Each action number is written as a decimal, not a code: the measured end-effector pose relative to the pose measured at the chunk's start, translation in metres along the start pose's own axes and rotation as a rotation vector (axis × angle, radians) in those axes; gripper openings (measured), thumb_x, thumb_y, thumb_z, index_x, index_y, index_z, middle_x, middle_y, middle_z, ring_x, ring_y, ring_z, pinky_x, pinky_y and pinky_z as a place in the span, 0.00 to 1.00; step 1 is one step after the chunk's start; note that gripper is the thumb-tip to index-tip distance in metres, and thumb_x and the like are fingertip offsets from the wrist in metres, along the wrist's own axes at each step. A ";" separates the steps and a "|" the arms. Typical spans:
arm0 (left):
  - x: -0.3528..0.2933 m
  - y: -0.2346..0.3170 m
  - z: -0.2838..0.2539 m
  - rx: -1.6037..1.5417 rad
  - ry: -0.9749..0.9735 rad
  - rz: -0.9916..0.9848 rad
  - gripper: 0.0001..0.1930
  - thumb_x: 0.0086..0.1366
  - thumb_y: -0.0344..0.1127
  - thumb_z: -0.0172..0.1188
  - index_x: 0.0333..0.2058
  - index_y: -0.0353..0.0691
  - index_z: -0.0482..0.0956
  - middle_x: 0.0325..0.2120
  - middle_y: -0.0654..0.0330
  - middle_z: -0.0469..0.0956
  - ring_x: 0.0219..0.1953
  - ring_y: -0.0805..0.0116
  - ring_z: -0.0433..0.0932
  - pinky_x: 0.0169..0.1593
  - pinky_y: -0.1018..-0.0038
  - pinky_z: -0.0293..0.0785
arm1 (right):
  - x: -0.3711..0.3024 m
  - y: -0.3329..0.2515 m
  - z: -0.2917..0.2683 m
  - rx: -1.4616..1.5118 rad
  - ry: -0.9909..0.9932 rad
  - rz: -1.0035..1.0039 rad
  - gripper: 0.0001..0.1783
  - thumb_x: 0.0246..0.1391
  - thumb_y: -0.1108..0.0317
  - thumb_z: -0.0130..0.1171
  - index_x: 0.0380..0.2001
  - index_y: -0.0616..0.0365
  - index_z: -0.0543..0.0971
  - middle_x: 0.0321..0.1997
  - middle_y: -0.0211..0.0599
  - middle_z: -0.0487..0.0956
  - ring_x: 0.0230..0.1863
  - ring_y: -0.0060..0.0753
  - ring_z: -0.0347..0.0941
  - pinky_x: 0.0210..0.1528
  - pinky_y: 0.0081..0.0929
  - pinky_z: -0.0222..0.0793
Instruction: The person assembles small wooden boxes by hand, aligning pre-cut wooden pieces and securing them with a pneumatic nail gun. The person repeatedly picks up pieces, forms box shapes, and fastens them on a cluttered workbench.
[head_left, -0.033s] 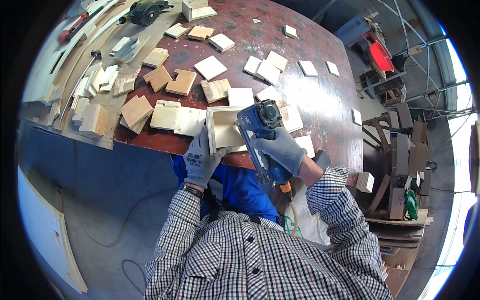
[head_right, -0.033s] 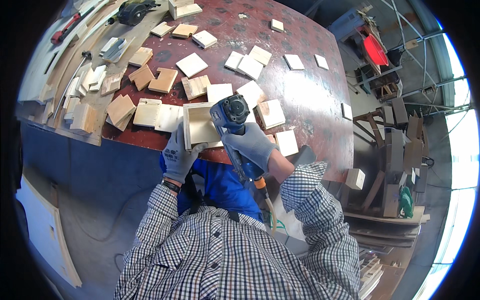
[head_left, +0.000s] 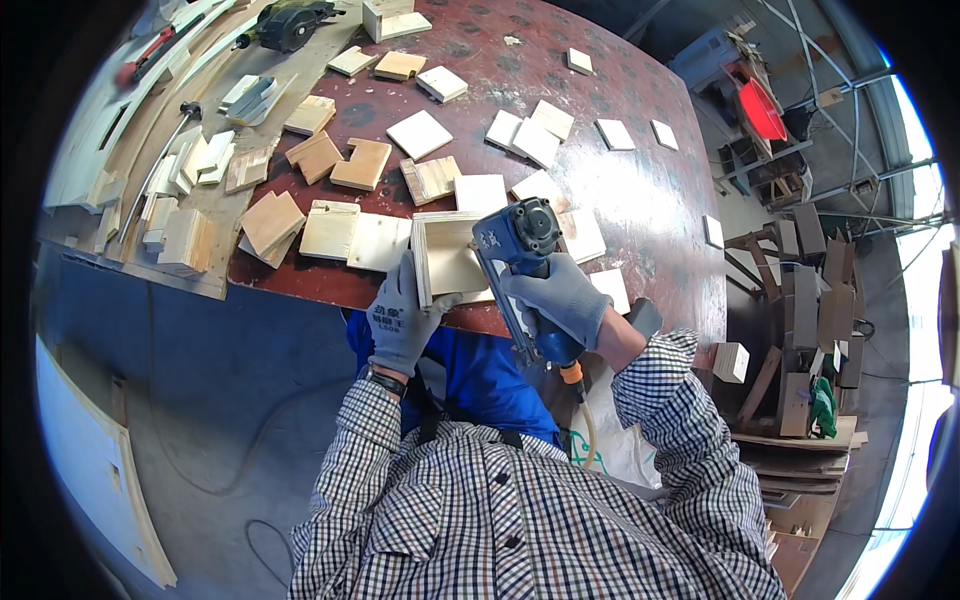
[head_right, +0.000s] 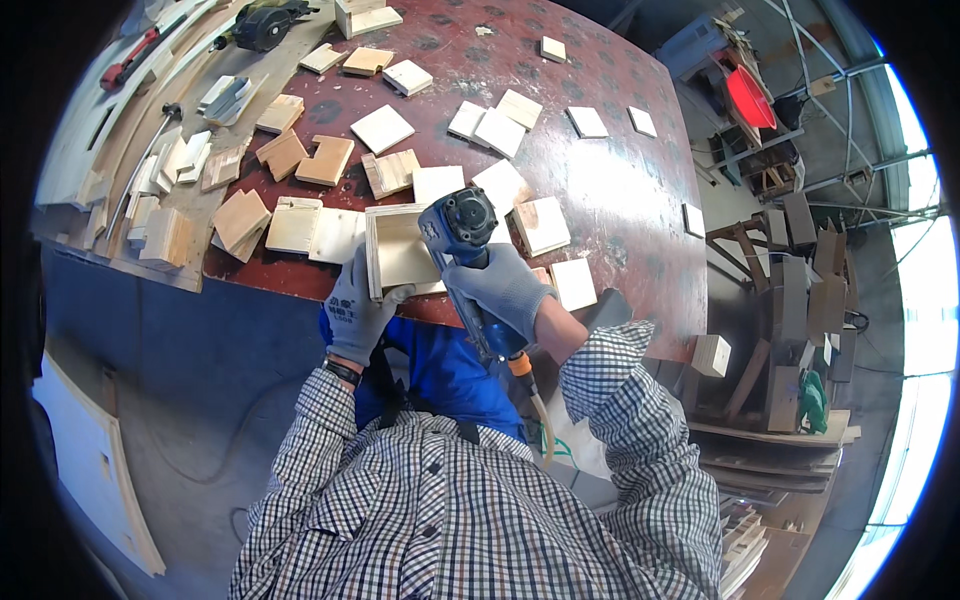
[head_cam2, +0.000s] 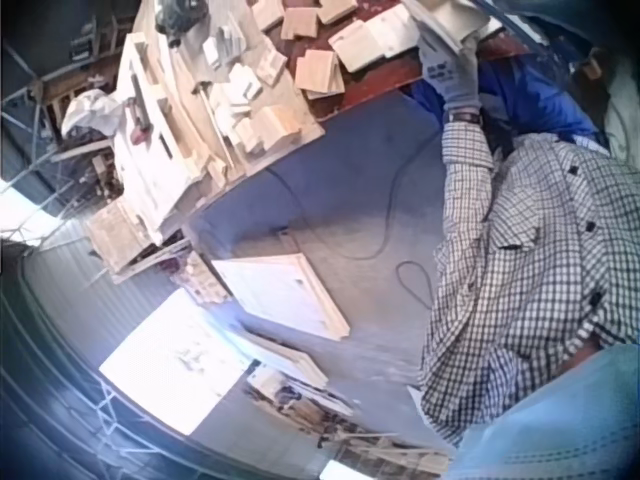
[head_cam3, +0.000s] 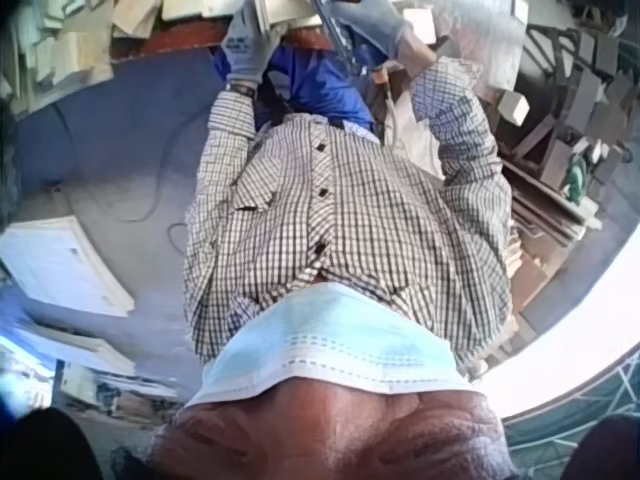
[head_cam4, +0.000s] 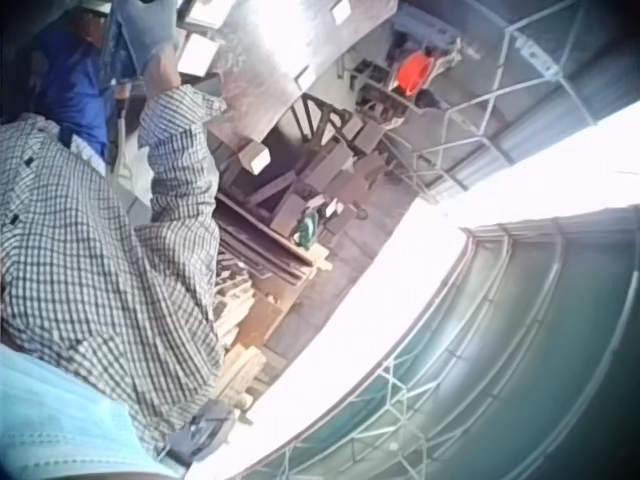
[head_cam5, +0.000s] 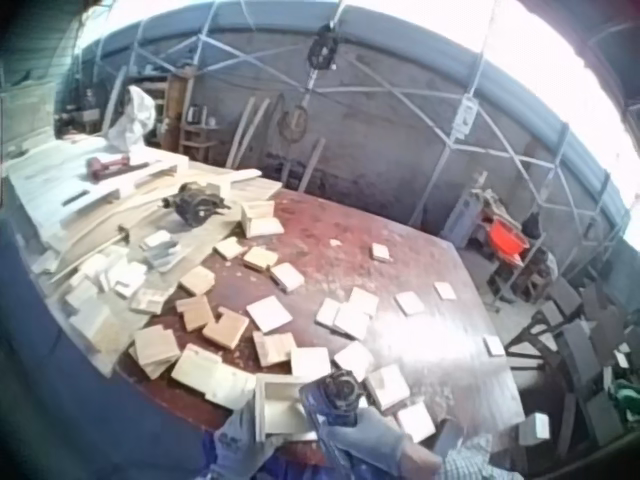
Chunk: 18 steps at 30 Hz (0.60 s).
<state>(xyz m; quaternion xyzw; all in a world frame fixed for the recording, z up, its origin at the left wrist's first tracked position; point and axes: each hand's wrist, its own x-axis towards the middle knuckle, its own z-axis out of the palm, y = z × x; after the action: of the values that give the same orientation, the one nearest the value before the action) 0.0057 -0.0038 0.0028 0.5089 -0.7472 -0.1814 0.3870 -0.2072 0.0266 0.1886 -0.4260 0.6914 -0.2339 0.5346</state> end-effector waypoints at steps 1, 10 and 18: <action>0.000 0.000 0.001 -0.004 0.002 0.003 0.51 0.62 0.72 0.65 0.68 0.34 0.67 0.50 0.47 0.80 0.47 0.47 0.85 0.44 0.59 0.85 | 0.000 0.000 0.000 -0.015 0.005 -0.003 0.12 0.61 0.61 0.66 0.36 0.60 0.82 0.24 0.28 0.79 0.20 0.20 0.75 0.26 0.21 0.72; 0.000 0.001 -0.003 -0.031 -0.002 0.006 0.49 0.61 0.70 0.67 0.68 0.36 0.68 0.51 0.46 0.80 0.47 0.47 0.85 0.45 0.59 0.85 | 0.001 -0.006 -0.001 -0.110 0.012 0.073 0.17 0.57 0.59 0.64 0.40 0.62 0.86 0.33 0.37 0.85 0.33 0.28 0.81 0.43 0.29 0.77; 0.003 0.003 -0.004 -0.017 0.008 0.026 0.52 0.60 0.70 0.68 0.68 0.32 0.67 0.50 0.45 0.80 0.47 0.47 0.85 0.46 0.59 0.85 | -0.001 -0.010 0.002 -0.098 -0.005 0.055 0.18 0.55 0.58 0.64 0.39 0.64 0.86 0.33 0.39 0.85 0.33 0.28 0.81 0.42 0.28 0.78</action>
<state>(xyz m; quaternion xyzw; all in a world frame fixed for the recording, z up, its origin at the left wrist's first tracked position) 0.0061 -0.0043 0.0087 0.4967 -0.7505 -0.1806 0.3967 -0.2020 0.0224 0.1961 -0.4331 0.7120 -0.1837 0.5212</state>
